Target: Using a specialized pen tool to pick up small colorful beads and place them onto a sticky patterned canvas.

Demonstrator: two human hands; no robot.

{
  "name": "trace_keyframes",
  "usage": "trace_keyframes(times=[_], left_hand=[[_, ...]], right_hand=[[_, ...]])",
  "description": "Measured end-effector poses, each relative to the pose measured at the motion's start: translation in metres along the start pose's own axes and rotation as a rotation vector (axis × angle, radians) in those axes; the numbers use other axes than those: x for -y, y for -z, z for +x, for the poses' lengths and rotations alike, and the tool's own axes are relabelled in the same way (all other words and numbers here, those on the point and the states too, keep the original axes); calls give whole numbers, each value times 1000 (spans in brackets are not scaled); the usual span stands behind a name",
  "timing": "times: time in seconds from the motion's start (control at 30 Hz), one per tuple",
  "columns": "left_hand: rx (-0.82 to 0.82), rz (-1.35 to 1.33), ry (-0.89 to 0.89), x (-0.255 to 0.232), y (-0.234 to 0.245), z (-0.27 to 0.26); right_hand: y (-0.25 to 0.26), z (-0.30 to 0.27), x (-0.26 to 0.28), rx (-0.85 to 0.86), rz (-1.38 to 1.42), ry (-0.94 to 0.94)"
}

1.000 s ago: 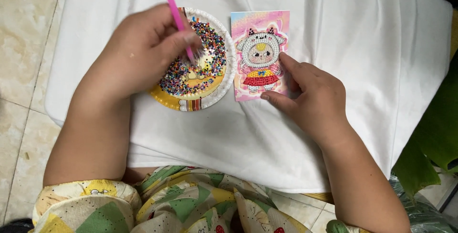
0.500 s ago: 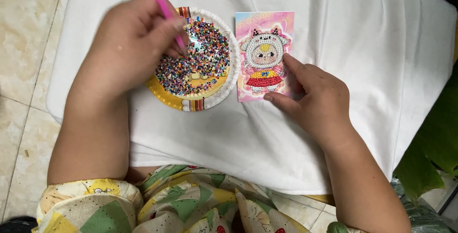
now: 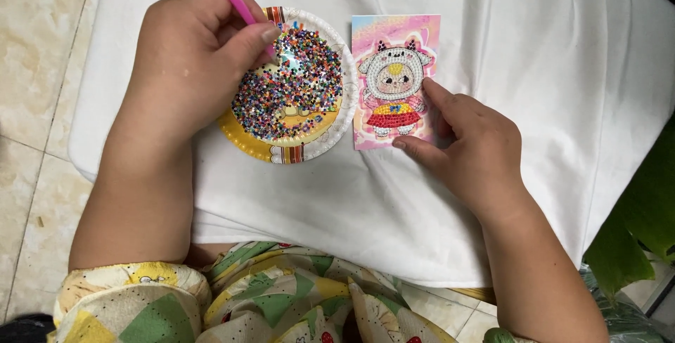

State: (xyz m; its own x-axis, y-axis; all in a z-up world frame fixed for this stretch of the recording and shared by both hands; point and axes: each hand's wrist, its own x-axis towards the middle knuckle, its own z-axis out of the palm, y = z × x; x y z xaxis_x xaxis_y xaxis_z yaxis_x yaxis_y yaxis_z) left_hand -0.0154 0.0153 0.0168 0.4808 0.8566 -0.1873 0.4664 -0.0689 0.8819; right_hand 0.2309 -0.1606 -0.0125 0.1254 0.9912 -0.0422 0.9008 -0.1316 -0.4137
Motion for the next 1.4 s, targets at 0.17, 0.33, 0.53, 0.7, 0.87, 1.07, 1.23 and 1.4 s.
trace_keyframes(times=[0.17, 0.33, 0.53, 0.7, 0.87, 1.07, 1.23, 1.4], left_hand=[[-2, -5, 0, 1, -1, 0], [31, -51, -55, 4, -4, 0], [102, 23, -104, 2, -7, 0], [106, 143, -130, 1, -9, -1], [113, 162, -158, 3, -10, 0], [102, 159, -144, 4, -11, 0], [66, 30, -222, 0, -15, -3], [124, 40, -188, -23, -46, -10]], right_hand=[[0, 0, 0, -5, -22, 10], [-1, 0, 0, -10, -14, 8], [0, 1, 0, 33, -29, -39], [0, 0, 0, 6, -17, -15], [-2, -1, -2, -15, -18, 7], [-2, -1, -2, -26, -10, 15], [-3, -1, -3, -37, 6, 26], [-5, -3, -7, -27, -43, -4]])
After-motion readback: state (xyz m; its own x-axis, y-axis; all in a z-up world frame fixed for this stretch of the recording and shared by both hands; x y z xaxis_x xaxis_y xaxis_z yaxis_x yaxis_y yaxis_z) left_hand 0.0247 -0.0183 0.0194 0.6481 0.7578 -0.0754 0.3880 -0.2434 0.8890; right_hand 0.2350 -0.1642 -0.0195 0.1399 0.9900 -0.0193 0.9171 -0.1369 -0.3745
